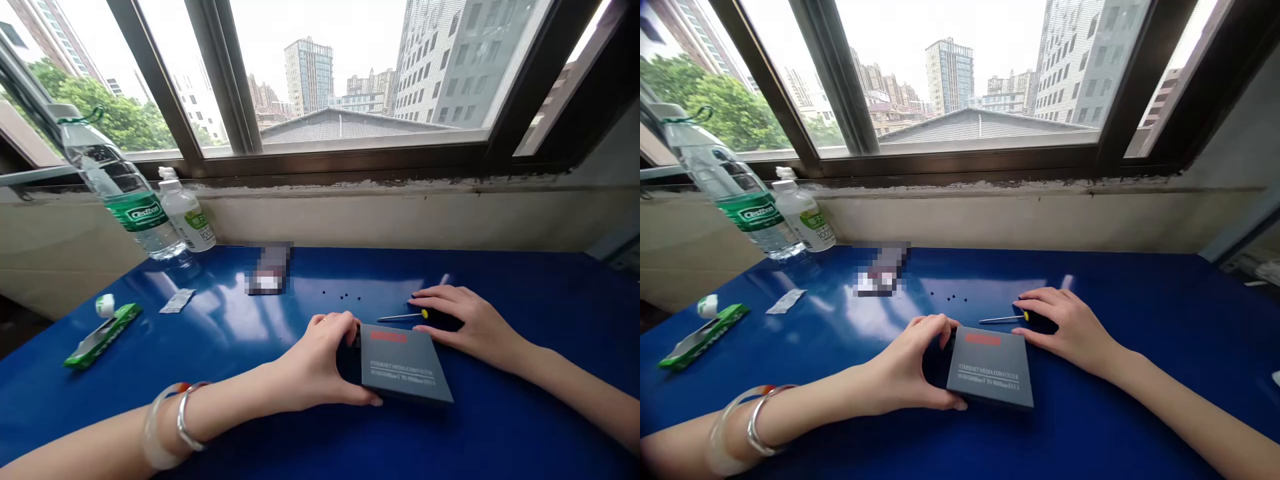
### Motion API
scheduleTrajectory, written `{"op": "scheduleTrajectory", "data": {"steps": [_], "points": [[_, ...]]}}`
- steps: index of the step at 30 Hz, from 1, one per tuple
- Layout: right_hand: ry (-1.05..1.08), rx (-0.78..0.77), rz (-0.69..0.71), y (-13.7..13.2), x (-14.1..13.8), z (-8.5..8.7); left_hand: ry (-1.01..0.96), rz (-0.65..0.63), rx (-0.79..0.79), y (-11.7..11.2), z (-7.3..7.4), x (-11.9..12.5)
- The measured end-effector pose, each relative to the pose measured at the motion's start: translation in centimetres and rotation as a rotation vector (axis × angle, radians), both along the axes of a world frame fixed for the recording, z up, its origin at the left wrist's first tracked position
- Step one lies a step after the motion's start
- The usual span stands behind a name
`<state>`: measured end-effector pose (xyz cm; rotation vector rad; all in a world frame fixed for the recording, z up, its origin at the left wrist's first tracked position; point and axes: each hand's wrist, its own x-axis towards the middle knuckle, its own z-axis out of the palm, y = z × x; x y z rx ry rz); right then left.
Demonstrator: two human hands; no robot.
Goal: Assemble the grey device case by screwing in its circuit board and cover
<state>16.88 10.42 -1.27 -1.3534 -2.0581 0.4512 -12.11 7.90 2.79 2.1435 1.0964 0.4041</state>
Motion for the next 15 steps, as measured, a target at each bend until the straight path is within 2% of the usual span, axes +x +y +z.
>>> {"op": "scheduleTrajectory", "data": {"steps": [3, 6, 9, 15], "points": [[-0.029, 0.024, -0.016, 0.08, 0.35, -0.54, -0.030, -0.058, 0.075, 0.57, -0.43, -0.19], [0.003, 0.022, -0.032, 0.13, 0.54, -0.63, -0.081, -0.061, 0.092, 0.84, -0.77, -0.24], [0.092, 0.010, -0.075, 0.01, 0.64, -0.36, -0.117, -0.028, 0.073, 0.89, -0.82, -0.21], [0.337, 0.010, -0.255, -0.17, 0.93, -0.07, -0.116, -0.021, 0.026, 1.00, -0.40, -0.05]]}}
